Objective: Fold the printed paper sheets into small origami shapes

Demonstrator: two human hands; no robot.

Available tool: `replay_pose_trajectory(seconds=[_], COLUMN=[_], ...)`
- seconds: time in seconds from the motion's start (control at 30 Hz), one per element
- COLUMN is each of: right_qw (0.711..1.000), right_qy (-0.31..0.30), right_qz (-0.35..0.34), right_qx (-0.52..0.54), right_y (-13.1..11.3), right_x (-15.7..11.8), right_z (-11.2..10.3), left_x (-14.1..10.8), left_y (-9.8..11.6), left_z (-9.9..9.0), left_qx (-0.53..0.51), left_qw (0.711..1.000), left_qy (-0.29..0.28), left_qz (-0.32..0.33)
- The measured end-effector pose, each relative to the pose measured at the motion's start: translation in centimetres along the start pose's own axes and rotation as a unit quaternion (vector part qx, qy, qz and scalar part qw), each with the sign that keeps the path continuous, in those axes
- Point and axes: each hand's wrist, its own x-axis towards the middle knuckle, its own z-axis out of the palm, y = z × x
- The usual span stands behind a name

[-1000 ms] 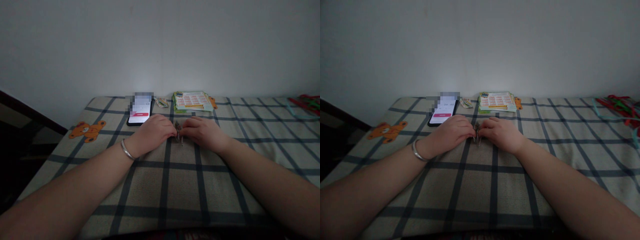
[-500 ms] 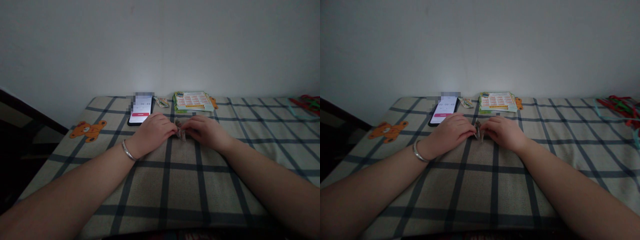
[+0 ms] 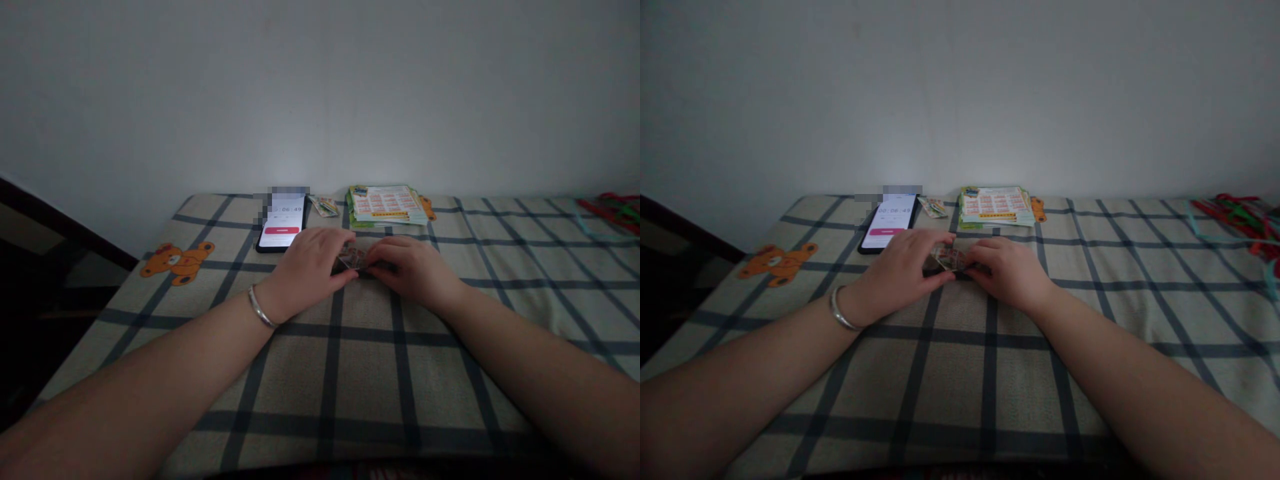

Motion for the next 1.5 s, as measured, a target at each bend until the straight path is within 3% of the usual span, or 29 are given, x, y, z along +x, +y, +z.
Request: replay_pose_trajectory(seconds=[0.1, 0.2, 0.33, 0.53, 0.77, 0.93, 1.27, 1.5], right_qw=[1.000, 0.999, 0.999, 0.996, 0.991, 0.992, 0.992, 0.982], right_qy=[0.025, 0.044, 0.030, 0.033, 0.037, 0.027, 0.037, 0.081], right_qz=[-0.006, -0.011, 0.020, 0.053, 0.085, 0.069, 0.109, 0.147], right_qx=[0.000, 0.012, 0.036, 0.071, 0.100, 0.101, 0.059, 0.082], right_y=[0.2, 0.1, -0.2, -0.6, -1.0, -1.0, -0.5, 0.3], right_x=[0.0, 0.0, 0.1, 0.1, 0.3, 0.4, 0.3, 0.1], right_z=[0.1, 0.1, 0.1, 0.1, 0.6, 0.5, -0.3, -0.6], left_x=[0.1, 0.2, 0.3, 0.3, 0.2, 0.1, 0.6, 0.4], left_y=[-0.1, -0.1, -0.1, -0.1, -0.1, 0.0, 0.4, -0.1], left_z=[0.1, 0.0, -0.1, 0.0, 0.2, 0.0, -1.2, -1.1], left_qx=[0.007, 0.011, -0.006, -0.034, -0.036, -0.013, 0.062, 0.085], left_qw=[0.999, 0.999, 1.000, 0.998, 0.999, 1.000, 0.997, 0.995], left_qy=[-0.030, -0.030, -0.026, -0.045, -0.008, -0.016, -0.034, -0.041], left_qz=[-0.037, -0.021, -0.004, -0.031, -0.016, -0.007, -0.041, -0.034])
